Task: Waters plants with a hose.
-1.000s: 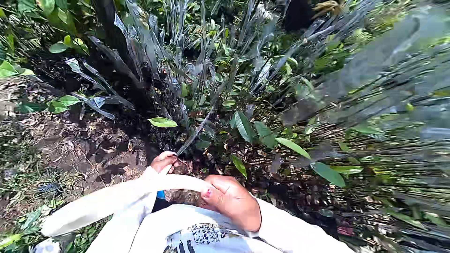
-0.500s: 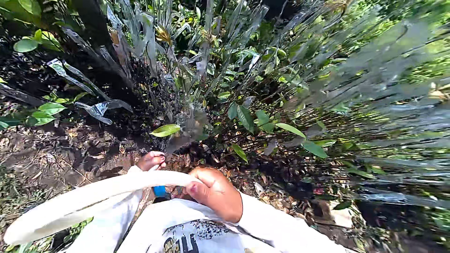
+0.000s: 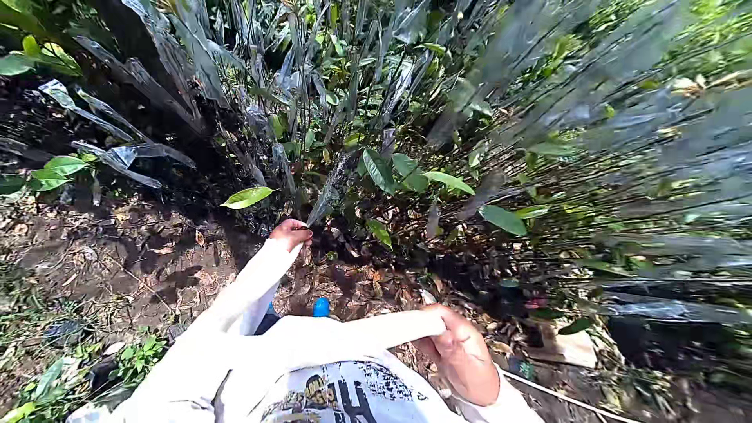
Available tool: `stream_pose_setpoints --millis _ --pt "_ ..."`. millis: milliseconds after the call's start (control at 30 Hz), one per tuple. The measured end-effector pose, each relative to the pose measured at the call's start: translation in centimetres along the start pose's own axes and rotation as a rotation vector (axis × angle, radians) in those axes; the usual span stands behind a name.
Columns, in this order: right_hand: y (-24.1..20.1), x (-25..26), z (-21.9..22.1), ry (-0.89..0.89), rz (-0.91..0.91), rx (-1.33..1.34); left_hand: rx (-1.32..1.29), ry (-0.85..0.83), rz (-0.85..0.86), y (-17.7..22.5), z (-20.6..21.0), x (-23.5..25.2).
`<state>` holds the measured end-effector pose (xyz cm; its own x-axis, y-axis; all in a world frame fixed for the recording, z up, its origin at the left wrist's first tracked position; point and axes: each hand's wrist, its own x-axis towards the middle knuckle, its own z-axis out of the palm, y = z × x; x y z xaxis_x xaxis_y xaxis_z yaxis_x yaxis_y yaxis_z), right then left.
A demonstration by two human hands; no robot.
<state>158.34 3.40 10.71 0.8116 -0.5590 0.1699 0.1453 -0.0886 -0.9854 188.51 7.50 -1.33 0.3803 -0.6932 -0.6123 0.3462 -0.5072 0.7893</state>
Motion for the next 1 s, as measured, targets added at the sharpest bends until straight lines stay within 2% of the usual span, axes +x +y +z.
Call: stream_pose_setpoints --millis 267,400,667,833,1000 --pt "0.1 -2.5 -2.0 -0.053 -0.045 0.042 0.101 -0.049 0.035 1.0 3.4 -0.2" --pt "0.5 -3.1 -2.5 -0.042 -0.027 0.050 0.138 -0.007 0.019 0.3 2.9 0.2" --pt "2.0 -3.9 -1.6 -0.054 0.043 0.096 0.054 0.108 -0.047 -5.4 0.7 -1.4" --pt "2.8 -3.5 -1.3 -0.090 0.093 0.096 -0.006 0.100 -0.137 -9.9 -0.7 -3.7" --pt "3.4 -3.1 -0.9 -0.174 0.163 0.084 -0.056 0.117 -0.156 -13.3 -2.4 -5.7"
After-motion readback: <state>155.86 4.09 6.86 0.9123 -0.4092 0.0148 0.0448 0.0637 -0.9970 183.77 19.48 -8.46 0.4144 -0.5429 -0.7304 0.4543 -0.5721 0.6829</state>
